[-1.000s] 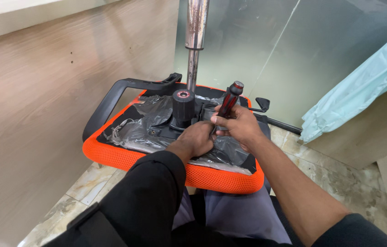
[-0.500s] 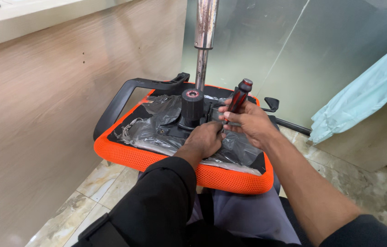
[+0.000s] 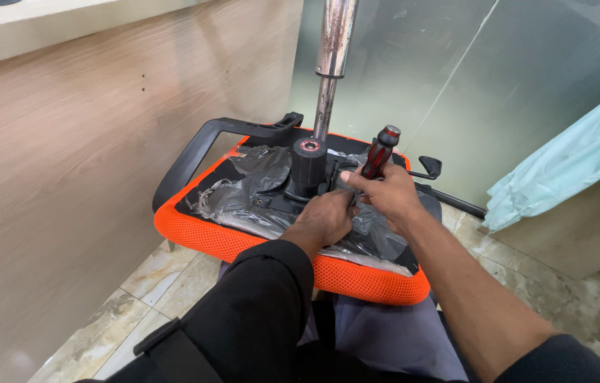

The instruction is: The person uses a screwdriver to tighten a screw on the central column of an orange office chair base. The chair is placed on their lap while they work on the mechanism.

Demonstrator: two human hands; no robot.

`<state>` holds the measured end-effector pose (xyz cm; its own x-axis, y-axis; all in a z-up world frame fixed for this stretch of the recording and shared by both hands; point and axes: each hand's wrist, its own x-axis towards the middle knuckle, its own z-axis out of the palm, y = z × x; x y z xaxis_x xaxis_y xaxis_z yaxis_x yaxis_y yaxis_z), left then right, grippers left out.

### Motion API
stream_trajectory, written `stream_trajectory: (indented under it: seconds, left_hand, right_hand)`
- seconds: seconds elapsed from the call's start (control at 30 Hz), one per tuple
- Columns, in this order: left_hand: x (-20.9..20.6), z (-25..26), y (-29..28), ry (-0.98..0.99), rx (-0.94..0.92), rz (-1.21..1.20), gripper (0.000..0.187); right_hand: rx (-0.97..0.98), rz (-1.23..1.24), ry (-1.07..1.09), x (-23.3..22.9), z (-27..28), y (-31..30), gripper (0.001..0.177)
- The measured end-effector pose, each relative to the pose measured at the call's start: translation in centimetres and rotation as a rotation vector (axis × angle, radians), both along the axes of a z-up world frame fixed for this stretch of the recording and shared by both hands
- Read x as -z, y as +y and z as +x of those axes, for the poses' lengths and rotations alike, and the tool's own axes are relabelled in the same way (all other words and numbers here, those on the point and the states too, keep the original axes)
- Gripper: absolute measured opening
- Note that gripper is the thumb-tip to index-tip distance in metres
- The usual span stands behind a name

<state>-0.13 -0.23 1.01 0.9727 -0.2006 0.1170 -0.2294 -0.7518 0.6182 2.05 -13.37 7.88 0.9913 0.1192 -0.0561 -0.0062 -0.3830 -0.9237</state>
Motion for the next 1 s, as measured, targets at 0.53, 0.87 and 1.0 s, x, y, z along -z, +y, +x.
stream_trajectory:
  seconds: [0.53,0.87,1.0]
  left_hand:
    - [-1.5,-1.2,0.3,0.088,-0.071,-0.157,0.036]
    - [-1.5,-1.3,0.1,0.104,-0.051,-0.081,0.039]
    - [-1.1,-1.2,0.3,0.035,-0.036,-0.104,0.042]
  right_hand:
    - [0.049,0.121,-0.088,1.7,-0.5,0.2,0.034]
    - [-0.142,0.116,-0.009,-1.4,0.6,-1.4,0.041]
    - [0.018,-0.079,-0.166,-0.3,-0.4,-0.1,0.033]
